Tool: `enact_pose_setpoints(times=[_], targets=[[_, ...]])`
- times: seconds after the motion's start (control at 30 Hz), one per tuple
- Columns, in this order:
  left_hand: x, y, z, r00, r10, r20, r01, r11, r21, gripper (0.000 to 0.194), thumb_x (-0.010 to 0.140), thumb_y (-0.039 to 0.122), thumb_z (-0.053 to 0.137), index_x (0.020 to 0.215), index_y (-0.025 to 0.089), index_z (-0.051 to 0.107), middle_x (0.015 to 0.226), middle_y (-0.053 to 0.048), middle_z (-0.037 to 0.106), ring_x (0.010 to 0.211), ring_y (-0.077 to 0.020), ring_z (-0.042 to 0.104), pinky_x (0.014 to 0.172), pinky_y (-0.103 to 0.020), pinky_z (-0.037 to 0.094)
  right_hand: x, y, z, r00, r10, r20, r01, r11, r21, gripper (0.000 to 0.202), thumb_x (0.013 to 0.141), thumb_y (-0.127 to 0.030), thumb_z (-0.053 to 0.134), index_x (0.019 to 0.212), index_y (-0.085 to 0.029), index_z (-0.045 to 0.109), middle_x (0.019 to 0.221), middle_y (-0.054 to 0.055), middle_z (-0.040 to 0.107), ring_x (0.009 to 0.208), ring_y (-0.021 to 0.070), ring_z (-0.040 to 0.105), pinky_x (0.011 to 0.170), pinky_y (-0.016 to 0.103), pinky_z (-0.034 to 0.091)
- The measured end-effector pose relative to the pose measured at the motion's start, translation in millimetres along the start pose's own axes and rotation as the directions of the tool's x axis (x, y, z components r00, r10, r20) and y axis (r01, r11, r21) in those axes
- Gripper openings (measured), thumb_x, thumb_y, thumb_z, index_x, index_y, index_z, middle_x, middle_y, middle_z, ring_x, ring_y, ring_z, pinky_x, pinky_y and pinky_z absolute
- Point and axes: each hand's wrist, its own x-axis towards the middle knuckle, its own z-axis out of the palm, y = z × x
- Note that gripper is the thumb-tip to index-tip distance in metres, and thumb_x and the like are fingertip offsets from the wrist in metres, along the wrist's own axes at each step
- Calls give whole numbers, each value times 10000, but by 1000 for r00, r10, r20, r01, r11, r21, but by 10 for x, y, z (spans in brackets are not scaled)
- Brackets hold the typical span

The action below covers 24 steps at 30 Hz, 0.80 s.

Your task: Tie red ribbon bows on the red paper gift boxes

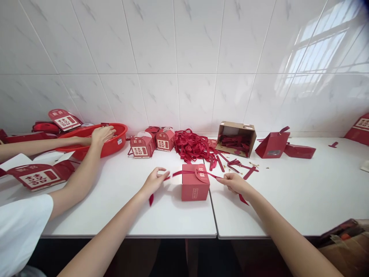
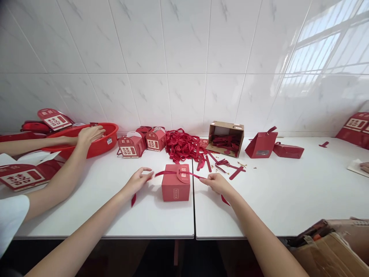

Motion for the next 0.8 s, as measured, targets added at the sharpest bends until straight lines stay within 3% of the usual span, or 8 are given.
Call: enact_pose_setpoints(times=[0.1,0.27,0.4,0.47,0.6,0.8], targets=[[-50,-141,-61,1000,7,-9,-7,999,46,425,717,546,621,946,208,503,492,90,410,460,-113,389,499,-218,275,-24,135,-137,999,22,47,-20,999,-27,526,639,-559,713,547,-228,315,393,-104,267,384,49,163,412,232,76],[-102,-144,-50,997,58,42,-61,995,78,363,781,548,539,838,190,561,600,29,532,555,-135,457,569,-245,337,-66,163,-122,994,-1,106,5,999,-35,481,650,-643,660,668,-217,435,445,-112,271,410,53,166,420,221,94],[-69,-165,-58,992,96,84,-102,992,75,416,789,559,501,656,171,566,655,-5,568,664,-170,500,649,-267,381,-56,178,-115,994,-7,110,12,999,-45,577,757,-768,362,858,-218,502,487,-111,245,421,73,162,407,214,144],[-51,-193,-64,990,107,90,-113,992,65,425,793,556,493,654,164,580,657,-5,579,677,-176,505,664,-272,391,-34,203,-117,997,-18,76,24,996,-83,560,775,-751,353,807,-211,500,490,-106,236,426,73,163,407,217,155],[-60,-215,-73,986,121,119,-124,992,19,443,814,551,468,717,152,636,704,-14,625,692,-171,531,676,-266,411,8,263,-84,994,-111,-13,106,970,-217,494,736,-661,534,609,-194,439,512,-75,305,465,71,240,449,223,211],[-142,-113,-98,977,123,173,-116,992,-46,403,722,544,609,734,150,694,747,-35,673,727,-175,562,690,-256,422,28,321,25,960,-269,-78,206,866,-455,419,783,-550,504,566,-195,447,519,-34,415,513,108,337,500,241,266]])
